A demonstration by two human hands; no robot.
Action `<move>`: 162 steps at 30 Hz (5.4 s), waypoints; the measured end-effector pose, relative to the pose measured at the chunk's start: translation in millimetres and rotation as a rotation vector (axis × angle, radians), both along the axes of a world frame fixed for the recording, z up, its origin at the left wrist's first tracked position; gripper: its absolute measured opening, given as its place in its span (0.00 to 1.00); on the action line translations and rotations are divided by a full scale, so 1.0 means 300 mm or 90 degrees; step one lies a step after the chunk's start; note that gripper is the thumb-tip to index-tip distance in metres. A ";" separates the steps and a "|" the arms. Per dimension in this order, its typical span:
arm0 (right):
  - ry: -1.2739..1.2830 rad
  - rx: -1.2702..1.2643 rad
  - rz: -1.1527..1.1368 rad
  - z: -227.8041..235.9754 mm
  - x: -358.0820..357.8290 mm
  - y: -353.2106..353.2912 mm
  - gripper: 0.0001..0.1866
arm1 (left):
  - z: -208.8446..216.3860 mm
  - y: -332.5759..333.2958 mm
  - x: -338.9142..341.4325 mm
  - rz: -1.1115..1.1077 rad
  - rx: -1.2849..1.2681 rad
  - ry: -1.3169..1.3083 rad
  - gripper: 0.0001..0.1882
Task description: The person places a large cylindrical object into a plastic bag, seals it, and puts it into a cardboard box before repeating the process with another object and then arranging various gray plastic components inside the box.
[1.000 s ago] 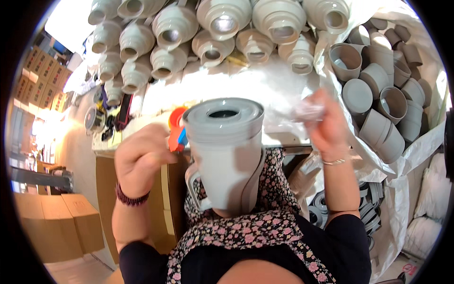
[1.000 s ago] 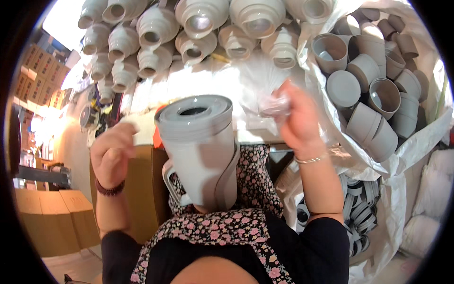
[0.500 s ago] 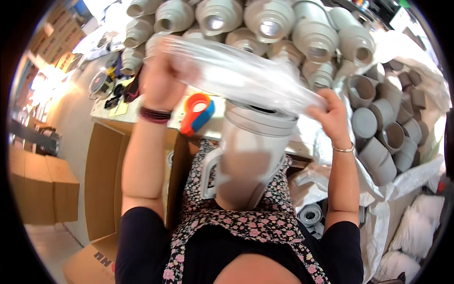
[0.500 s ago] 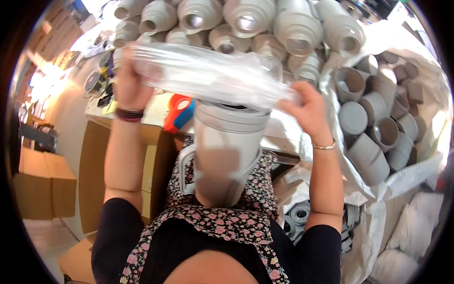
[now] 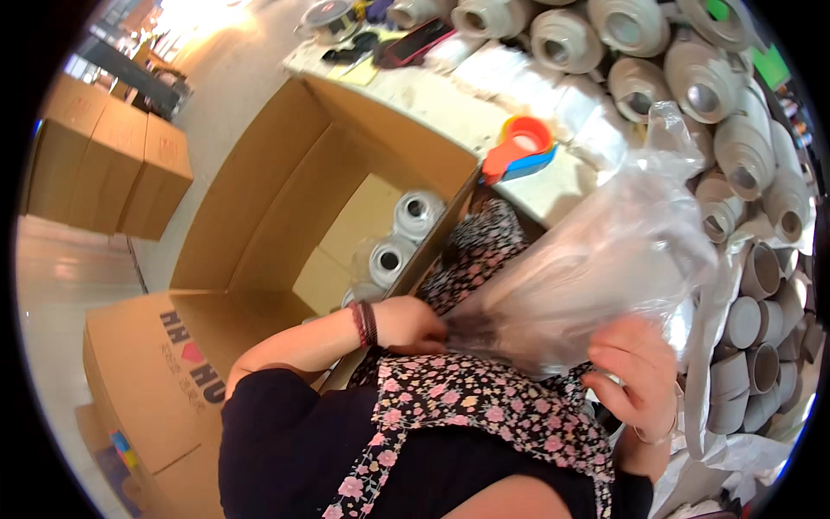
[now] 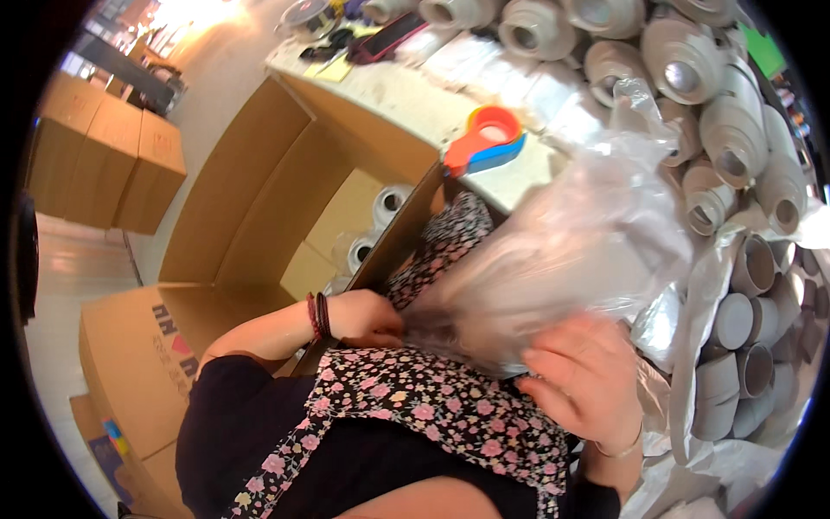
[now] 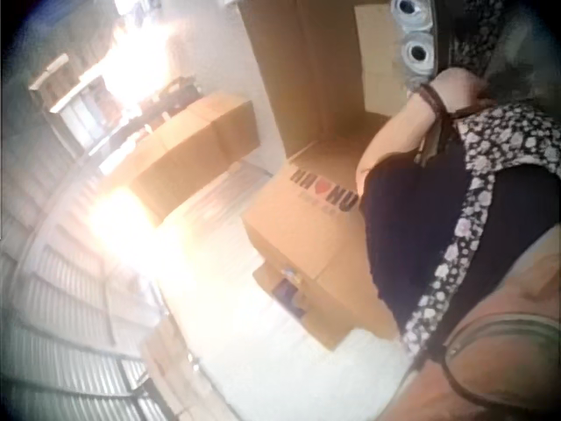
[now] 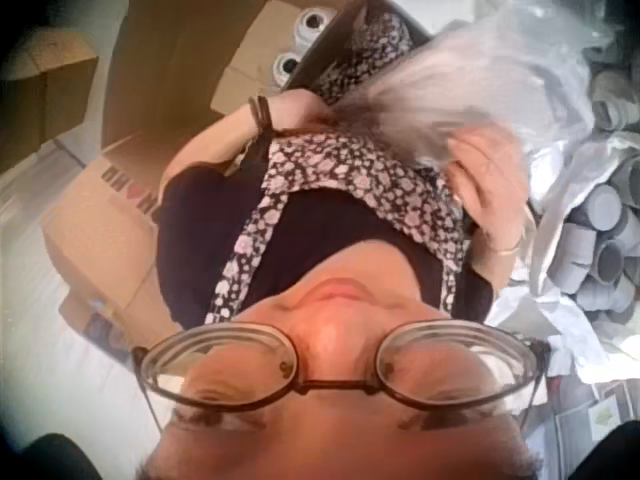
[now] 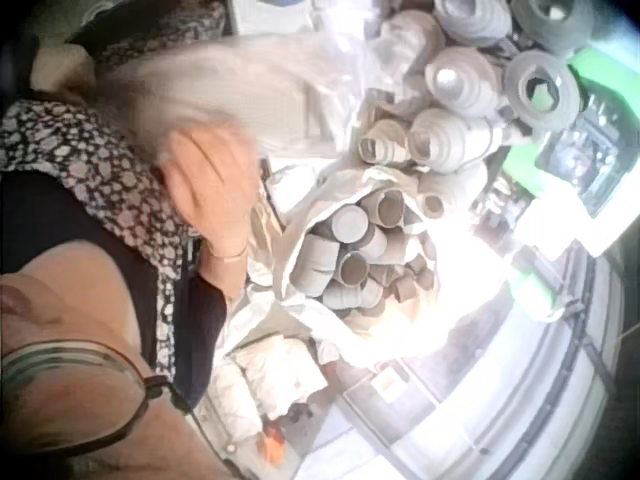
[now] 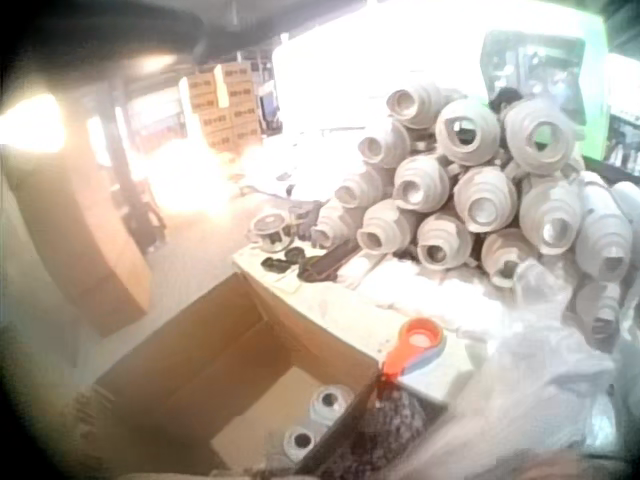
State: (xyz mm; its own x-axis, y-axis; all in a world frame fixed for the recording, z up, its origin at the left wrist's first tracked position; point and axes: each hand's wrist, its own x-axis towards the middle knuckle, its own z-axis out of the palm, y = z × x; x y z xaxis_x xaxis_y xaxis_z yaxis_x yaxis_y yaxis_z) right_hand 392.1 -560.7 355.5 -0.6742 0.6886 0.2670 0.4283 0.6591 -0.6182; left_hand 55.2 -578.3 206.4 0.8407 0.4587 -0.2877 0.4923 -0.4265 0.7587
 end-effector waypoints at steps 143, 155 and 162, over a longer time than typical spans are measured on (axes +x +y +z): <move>0.851 -0.188 -0.296 0.047 1.073 0.117 0.32 | 0.193 0.405 0.856 0.217 -0.574 -0.293 0.26; 0.199 -0.255 -0.378 -0.174 0.887 -0.076 0.33 | 0.125 0.432 0.975 0.211 -0.530 -0.219 0.21; 0.759 -0.282 -0.407 -0.177 1.179 -0.062 0.35 | 0.243 0.333 1.025 0.161 -0.376 -0.143 0.17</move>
State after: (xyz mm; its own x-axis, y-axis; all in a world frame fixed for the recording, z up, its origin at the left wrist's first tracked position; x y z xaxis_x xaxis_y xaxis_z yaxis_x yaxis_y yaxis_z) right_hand 745.9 -579.3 302.4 0.2511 0.9592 0.1302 -0.3412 0.2136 -0.9154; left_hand 362.8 -478.5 279.4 0.7972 0.4682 -0.3812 0.3255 0.1984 0.9245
